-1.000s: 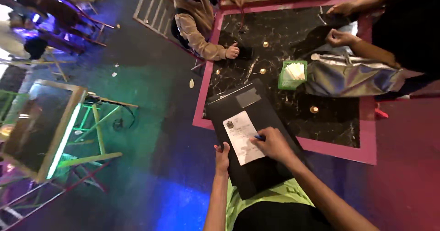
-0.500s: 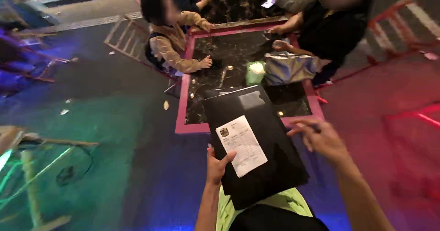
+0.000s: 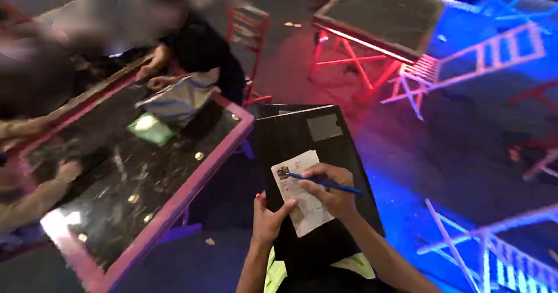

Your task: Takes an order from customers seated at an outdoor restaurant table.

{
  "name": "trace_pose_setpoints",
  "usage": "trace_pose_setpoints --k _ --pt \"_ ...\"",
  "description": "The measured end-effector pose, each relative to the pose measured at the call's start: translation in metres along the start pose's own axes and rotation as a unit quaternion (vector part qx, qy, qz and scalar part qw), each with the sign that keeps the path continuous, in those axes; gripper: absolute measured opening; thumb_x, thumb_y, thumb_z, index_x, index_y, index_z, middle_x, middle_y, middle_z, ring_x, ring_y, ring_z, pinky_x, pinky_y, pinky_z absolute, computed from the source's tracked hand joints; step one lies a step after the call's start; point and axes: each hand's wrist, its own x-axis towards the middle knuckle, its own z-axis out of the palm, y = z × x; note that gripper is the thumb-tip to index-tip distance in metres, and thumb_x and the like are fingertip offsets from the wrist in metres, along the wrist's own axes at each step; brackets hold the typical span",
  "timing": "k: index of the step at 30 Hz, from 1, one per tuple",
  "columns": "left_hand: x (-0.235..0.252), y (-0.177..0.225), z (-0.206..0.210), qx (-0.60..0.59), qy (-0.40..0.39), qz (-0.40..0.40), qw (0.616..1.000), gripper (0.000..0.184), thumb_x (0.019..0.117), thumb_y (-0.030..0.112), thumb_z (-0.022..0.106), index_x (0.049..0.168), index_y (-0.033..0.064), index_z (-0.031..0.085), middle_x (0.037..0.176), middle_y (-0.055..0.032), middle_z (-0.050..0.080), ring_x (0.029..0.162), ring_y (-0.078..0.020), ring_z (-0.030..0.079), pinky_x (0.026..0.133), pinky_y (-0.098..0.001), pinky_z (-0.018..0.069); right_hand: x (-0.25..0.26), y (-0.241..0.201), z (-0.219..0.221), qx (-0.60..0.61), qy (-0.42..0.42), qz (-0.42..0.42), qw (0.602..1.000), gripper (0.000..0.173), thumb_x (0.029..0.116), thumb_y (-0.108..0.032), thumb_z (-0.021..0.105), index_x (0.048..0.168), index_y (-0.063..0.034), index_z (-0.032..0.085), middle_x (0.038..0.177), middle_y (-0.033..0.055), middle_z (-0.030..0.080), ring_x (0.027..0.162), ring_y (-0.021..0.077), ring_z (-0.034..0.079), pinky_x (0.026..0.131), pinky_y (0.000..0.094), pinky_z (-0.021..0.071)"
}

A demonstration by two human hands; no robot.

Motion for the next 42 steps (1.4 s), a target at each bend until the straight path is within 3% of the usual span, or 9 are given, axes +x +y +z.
trace_pose_setpoints --k 3,7,18,21,28,31,36,40,42 --pt "0.014 -0.018 0.088 0.016 -0.116 -0.016 0.993 0.048 0.0701 0.007 0.089 0.111 -0.0034 0.065 0.091 -0.0126 0.076 0.08 -0.0231 0.075 0.074 -0.0389 0.0658 -0.024 0.001 -0.092 -0.095 0.133 0.009 0.987 0.012 0.0925 -0.007 0.068 0.1 0.0019 0.068 0.082 0.0046 0.072 0.067 0.0111 0.069 0.06 0.027 0.061" --pt "0.031 -0.05 0.219 0.057 -0.231 -0.061 0.969 0.056 0.0723 0.008 0.087 0.118 -0.0046 0.058 0.093 -0.0138 0.074 0.08 -0.0241 0.075 0.074 -0.0397 0.0659 -0.055 -0.002 -0.221 -0.182 0.248 -0.01 0.951 0.016 0.0944 -0.009 0.067 0.103 0.0033 0.074 0.09 0.0069 0.076 0.075 0.0125 0.073 0.067 0.0291 0.0651" --pt "0.048 -0.098 0.563 0.085 -0.466 -0.051 0.879 0.047 0.0749 0.005 0.085 0.115 -0.0026 0.061 0.092 -0.011 0.076 0.081 -0.021 0.075 0.076 -0.0385 0.0651 -0.079 -0.051 -0.521 -0.36 0.43 -0.022 0.828 0.01 0.0865 -0.009 0.072 0.093 -0.0033 0.076 0.083 0.0008 0.072 0.067 0.0017 0.064 0.057 0.0175 0.0548" --pt "0.059 -0.112 0.645 0.095 -0.496 -0.049 0.862 0.045 0.0731 0.002 0.085 0.112 -0.0021 0.062 0.089 -0.0097 0.076 0.078 -0.0202 0.075 0.073 -0.0374 0.0654 -0.078 -0.052 -0.594 -0.386 0.474 -0.027 0.791 0.012 0.0893 -0.011 0.073 0.097 -0.0024 0.078 0.089 0.0028 0.075 0.075 0.0033 0.068 0.064 0.0188 0.0592" --pt "0.109 -0.167 0.862 0.111 -0.546 -0.041 0.829 0.048 0.0725 0.0 0.084 0.114 -0.0014 0.061 0.09 -0.0082 0.076 0.079 -0.0189 0.075 0.073 -0.037 0.0655 -0.057 -0.021 -0.799 -0.396 0.523 -0.055 0.752 0.009 0.0867 -0.009 0.073 0.092 -0.0021 0.076 0.084 0.0023 0.073 0.068 0.0029 0.066 0.058 0.0178 0.0568" --pt "0.131 -0.185 0.973 0.111 -0.551 -0.066 0.824 0.06 0.0716 -0.002 0.084 0.122 -0.0025 0.052 0.094 -0.0085 0.075 0.081 -0.0188 0.075 0.075 -0.0373 0.0658 -0.034 -0.017 -0.905 -0.411 0.57 -0.052 0.71 0.01 0.087 -0.009 0.071 0.092 -0.0006 0.075 0.083 0.0024 0.073 0.067 0.0026 0.065 0.058 0.018 0.057" --pt "0.146 -0.192 1.154 0.132 -0.582 -0.099 0.796 0.071 0.0713 0.0 0.084 0.128 -0.0036 0.042 0.096 -0.0108 0.074 0.083 -0.0201 0.075 0.077 -0.038 0.0656 -0.002 -0.043 -1.065 -0.442 0.598 -0.039 0.667 0.011 0.0854 -0.008 0.073 0.092 -0.0001 0.076 0.082 0.0027 0.073 0.066 0.0025 0.065 0.057 0.0179 0.0564" --pt "0.148 -0.198 1.283 0.137 -0.633 -0.092 0.756 0.06 0.0725 0.002 0.084 0.122 -0.0054 0.052 0.094 -0.0134 0.075 0.081 -0.0228 0.076 0.076 -0.0396 0.0656 0.004 -0.069 -1.173 -0.4 0.628 -0.082 0.663 0.01 0.0866 -0.008 0.071 0.09 0.0005 0.075 0.08 0.0029 0.072 0.063 0.0026 0.063 0.054 0.0176 0.0545" --pt "0.147 -0.209 1.342 0.133 -0.656 -0.09 0.737 0.058 0.0749 0.001 0.084 0.123 -0.006 0.052 0.095 -0.0148 0.076 0.083 -0.0244 0.076 0.077 -0.0415 0.0656 -0.014 -0.08 -1.22 -0.328 0.663 -0.148 0.656 0.012 0.0938 -0.018 0.068 0.092 -0.0069 0.072 0.08 -0.0007 0.07 0.06 0.0023 0.06 0.051 0.0182 0.0513"
